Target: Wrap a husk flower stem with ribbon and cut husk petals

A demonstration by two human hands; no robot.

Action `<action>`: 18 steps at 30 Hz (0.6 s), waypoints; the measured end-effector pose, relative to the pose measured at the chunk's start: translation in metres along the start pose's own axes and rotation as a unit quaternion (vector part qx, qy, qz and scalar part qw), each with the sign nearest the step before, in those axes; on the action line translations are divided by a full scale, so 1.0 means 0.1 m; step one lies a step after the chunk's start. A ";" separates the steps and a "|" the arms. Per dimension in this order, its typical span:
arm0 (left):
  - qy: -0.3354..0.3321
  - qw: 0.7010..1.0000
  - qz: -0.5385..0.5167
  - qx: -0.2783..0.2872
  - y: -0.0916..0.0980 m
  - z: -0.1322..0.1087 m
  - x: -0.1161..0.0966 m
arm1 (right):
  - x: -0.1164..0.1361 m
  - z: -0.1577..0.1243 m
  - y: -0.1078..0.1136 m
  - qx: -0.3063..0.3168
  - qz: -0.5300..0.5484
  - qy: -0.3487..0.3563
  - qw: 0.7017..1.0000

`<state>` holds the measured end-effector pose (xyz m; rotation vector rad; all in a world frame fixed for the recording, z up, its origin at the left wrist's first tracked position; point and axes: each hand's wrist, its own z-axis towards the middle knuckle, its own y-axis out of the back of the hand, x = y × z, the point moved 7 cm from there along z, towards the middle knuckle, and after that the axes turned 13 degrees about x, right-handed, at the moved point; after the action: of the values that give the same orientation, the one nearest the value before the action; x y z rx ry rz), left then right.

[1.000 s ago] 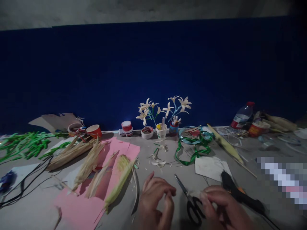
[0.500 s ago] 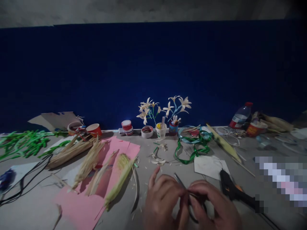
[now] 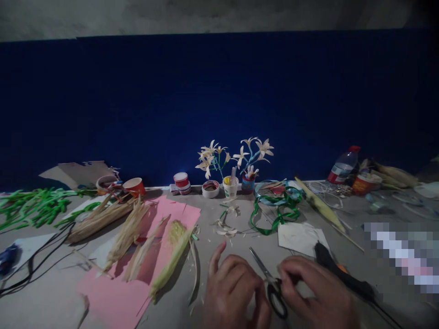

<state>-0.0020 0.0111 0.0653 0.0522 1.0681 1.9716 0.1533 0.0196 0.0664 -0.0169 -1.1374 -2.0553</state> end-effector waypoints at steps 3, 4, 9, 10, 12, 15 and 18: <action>0.018 1.000 -0.015 -0.006 0.02 0.00 0.04 | -0.09 -0.02 0.04 -0.018 0.013 -0.033 0.999; 0.021 1.000 -0.018 0.000 0.01 0.01 0.04 | -0.07 -0.01 0.02 -0.006 0.032 -0.030 0.999; 0.013 1.000 -0.020 0.005 0.02 0.04 0.00 | 0.13 0.04 -0.17 0.066 0.100 -0.012 0.993; 0.010 1.000 -0.020 0.011 0.01 0.04 0.00 | 0.15 0.05 -0.20 0.073 0.096 -0.014 0.993; 0.006 1.000 -0.017 0.026 -0.01 0.04 -0.01 | 0.14 0.05 -0.22 0.078 0.077 -0.012 0.994; 0.021 1.000 -0.017 0.013 -0.02 0.02 0.02 | 0.05 0.02 -0.16 0.066 0.039 -0.001 0.997; 0.050 0.998 -0.026 -0.025 0.00 -0.01 0.07 | -0.10 -0.02 -0.04 0.020 0.009 -0.040 0.999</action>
<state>-0.0067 0.0151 0.0626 -0.1023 1.0735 1.9693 0.1583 0.0256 0.0585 -0.0890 -1.2216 -2.0324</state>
